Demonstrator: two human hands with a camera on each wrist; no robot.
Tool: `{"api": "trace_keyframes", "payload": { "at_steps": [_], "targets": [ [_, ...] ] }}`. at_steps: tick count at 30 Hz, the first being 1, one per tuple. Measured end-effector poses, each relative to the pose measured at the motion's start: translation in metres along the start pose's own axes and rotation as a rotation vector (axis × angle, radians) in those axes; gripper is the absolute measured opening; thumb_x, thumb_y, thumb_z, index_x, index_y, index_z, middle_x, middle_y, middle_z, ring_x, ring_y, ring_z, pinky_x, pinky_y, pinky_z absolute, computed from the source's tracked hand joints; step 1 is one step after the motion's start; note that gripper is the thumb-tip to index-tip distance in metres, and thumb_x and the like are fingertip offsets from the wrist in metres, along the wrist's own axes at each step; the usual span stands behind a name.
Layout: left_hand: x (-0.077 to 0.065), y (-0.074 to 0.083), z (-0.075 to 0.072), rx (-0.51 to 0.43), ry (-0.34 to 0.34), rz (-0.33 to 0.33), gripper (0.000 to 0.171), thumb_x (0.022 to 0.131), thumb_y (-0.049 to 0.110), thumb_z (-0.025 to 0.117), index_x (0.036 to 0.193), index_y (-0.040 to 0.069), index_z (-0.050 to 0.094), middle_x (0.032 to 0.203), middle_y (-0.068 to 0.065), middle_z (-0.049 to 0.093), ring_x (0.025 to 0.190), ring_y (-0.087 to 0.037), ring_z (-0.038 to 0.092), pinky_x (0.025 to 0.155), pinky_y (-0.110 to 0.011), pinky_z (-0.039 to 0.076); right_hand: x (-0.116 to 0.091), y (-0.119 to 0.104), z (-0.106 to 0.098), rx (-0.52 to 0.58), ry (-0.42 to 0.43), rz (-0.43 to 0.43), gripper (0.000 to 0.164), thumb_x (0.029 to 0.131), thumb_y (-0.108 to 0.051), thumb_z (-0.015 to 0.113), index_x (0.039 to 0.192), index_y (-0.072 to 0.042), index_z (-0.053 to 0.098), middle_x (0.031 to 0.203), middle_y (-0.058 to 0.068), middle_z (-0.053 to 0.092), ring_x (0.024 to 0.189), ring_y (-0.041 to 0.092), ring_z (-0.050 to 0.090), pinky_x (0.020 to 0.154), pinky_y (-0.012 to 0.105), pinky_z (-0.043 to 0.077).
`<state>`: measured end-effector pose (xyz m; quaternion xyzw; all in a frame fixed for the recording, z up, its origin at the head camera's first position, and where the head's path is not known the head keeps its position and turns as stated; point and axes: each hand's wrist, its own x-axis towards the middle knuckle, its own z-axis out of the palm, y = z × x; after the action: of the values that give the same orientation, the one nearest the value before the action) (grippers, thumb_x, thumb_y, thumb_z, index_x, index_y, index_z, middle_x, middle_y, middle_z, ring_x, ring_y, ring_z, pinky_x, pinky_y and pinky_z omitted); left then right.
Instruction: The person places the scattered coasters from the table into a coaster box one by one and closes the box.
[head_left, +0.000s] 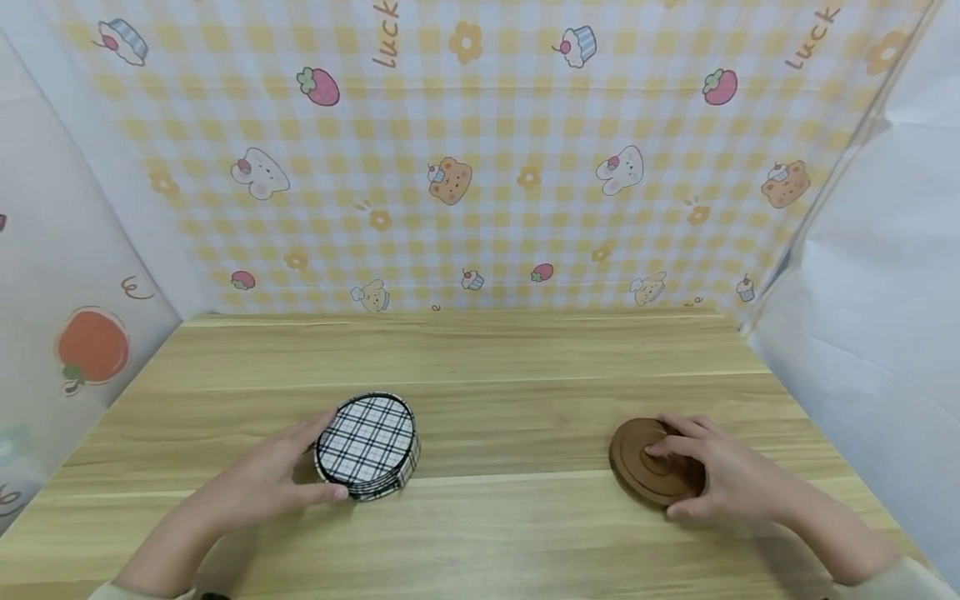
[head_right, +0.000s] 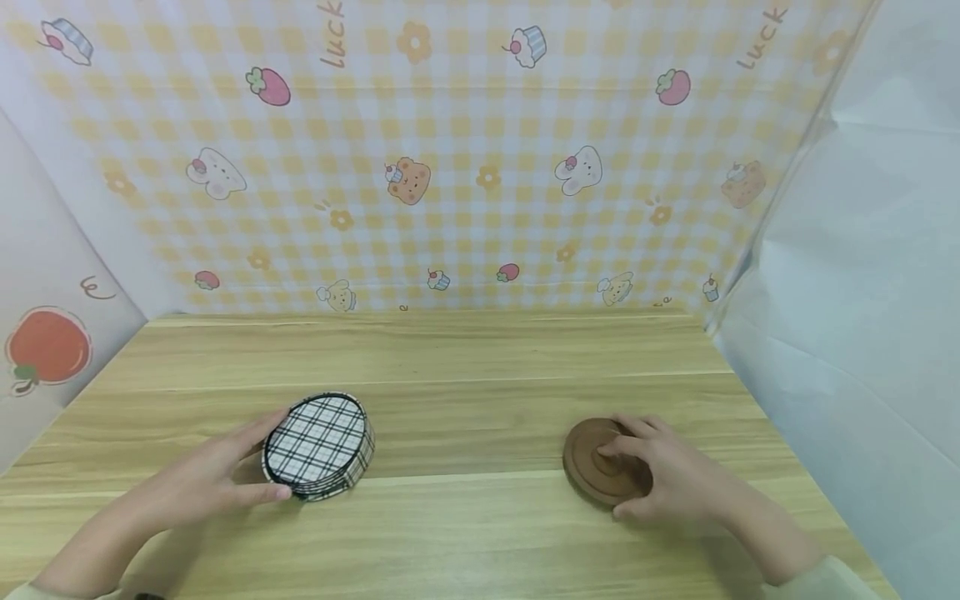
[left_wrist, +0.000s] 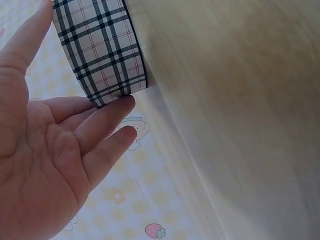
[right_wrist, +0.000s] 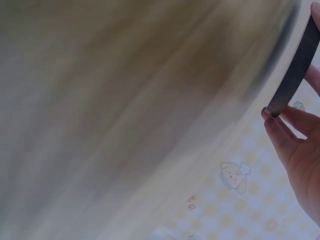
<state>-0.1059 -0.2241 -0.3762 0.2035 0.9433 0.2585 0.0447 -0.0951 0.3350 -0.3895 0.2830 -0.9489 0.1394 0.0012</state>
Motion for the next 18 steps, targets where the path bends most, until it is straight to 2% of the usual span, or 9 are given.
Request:
{"api": "trace_keyframes", "payload": {
  "at_steps": [3,11,18],
  "targets": [
    [0.000,0.001,-0.001,0.004,-0.005,-0.002,0.107,0.078,0.060,0.075,0.152,-0.003,0.032,0.153,-0.029,0.039,0.137,-0.052,0.040,0.106,-0.070,0.035,0.006,-0.002,0.000,-0.019,0.028,-0.042,0.062,0.070,-0.062,0.081,0.118,-0.024,0.069,0.143,0.023,0.052,0.120,0.037,0.054,0.081,0.046,0.056],
    [0.001,0.002,-0.002,0.035,-0.011,-0.009,0.109,0.076,0.063,0.075,0.152,-0.004,0.033,0.151,-0.029,0.040,0.135,-0.052,0.042,0.105,-0.070,0.036,0.021,-0.011,0.000,-0.021,0.030,-0.071,0.060,0.070,-0.058,0.084,0.117,-0.023,0.070,0.143,0.022,0.052,0.123,0.038,0.053,0.085,0.051,0.056],
    [0.002,0.004,-0.002,0.018,-0.030,-0.030,0.111,0.075,0.064,0.074,0.152,-0.005,0.031,0.152,-0.030,0.039,0.136,-0.053,0.039,0.106,-0.071,0.035,0.034,-0.020,0.001,0.005,-0.016,-0.060,0.059,0.072,-0.057,0.082,0.120,-0.027,0.068,0.147,0.020,0.049,0.128,0.039,0.050,0.090,0.054,0.054]
  ]
}}
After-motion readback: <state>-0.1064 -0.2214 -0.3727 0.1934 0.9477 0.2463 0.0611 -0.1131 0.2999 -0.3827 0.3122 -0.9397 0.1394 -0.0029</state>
